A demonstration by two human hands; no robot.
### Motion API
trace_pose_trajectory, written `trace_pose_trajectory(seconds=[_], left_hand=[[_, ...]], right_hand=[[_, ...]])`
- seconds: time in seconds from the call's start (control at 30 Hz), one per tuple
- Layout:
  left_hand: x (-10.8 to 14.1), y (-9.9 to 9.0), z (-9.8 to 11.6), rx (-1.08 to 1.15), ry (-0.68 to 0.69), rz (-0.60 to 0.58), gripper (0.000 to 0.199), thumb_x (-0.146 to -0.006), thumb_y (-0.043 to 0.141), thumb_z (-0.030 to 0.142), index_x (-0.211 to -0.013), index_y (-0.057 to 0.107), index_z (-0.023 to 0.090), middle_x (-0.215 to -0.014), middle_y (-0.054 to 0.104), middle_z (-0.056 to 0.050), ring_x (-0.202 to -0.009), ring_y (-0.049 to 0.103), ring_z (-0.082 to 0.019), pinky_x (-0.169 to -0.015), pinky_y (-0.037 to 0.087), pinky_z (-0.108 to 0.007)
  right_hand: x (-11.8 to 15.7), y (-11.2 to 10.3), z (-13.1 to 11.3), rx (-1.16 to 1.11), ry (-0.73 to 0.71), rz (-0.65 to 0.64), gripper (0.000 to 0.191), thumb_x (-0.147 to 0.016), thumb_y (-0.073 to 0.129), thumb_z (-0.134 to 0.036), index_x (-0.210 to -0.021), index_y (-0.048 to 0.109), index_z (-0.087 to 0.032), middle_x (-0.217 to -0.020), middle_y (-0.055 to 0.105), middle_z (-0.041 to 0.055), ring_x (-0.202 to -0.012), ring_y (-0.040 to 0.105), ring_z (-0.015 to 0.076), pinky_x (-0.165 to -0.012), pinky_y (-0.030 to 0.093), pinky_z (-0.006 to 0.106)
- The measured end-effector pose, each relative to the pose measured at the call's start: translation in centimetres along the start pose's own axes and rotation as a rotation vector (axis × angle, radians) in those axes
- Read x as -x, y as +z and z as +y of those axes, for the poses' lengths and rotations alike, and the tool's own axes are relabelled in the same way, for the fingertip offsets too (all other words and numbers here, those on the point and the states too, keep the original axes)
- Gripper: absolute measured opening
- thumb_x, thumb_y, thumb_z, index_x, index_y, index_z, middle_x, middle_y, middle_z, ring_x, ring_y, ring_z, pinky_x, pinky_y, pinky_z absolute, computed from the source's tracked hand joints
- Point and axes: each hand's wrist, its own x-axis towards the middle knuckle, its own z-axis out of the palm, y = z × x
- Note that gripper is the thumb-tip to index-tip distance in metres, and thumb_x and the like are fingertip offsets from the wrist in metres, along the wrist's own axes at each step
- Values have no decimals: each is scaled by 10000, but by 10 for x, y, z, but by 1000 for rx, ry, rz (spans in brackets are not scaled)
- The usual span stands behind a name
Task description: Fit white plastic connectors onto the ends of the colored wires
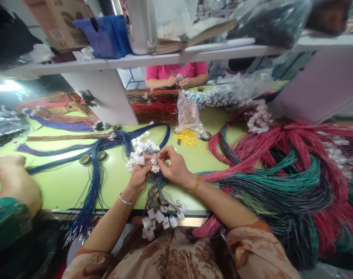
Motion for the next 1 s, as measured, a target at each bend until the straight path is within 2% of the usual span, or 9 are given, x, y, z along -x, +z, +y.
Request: trace_pose_trajectory(seconds=[0.13, 0.37, 0.57, 0.63, 0.77, 1.0], left_hand=[[0, -2, -2, -12, 4, 7, 394, -649, 870, 463, -844, 707, 162, -710, 643, 1, -656, 574, -127, -669, 468, -269], [0, -4, -8, -12, 20, 2, 396, -663, 856, 478, -841, 698, 161, -735, 657, -3, -699, 592, -136, -724, 480, -288], [1, -1, -5, -12, 27, 16, 414, -648, 869, 463, -850, 695, 145, -756, 677, -18, -696, 608, -143, -692, 497, -287], [0, -1, -4, 14, -7, 10, 435, -630, 876, 473, -847, 690, 145, -736, 673, -14, -661, 604, -136, -653, 494, -275], [-1, -2, -2, 48, -50, 25, 451, -592, 896, 467, -836, 682, 155, -706, 663, -2, -604, 582, -119, -589, 473, -251], [-1, -1, 0, 6, -10, 9, 406, -626, 879, 466, -820, 695, 162, -704, 653, -3, -618, 572, -120, -602, 468, -252]], right_hand=[[3, 2, -2, 51, -38, 18, 171, -872, 621, -191, -983, 497, -230, -835, 636, 6, -702, 659, 135, -655, 567, 266], [3, 3, -4, 61, 34, 3, 165, -850, 637, -219, -940, 498, -226, -798, 626, -3, -666, 644, 133, -622, 546, 262], [-1, 7, 1, -314, 351, 18, 333, -810, 710, -337, -923, 412, -239, -756, 647, -28, -610, 615, 113, -573, 511, 236], [-2, 7, 2, -401, 403, 11, 393, -788, 735, -380, -923, 393, -243, -761, 652, -36, -598, 604, 101, -578, 508, 231], [-3, 7, -1, -406, 376, 2, 415, -786, 746, -398, -952, 400, -242, -797, 651, -31, -638, 618, 99, -604, 509, 226], [1, 7, -4, -240, 192, 12, 269, -855, 666, -278, -999, 443, -235, -845, 675, 6, -749, 675, 135, -705, 553, 276]])
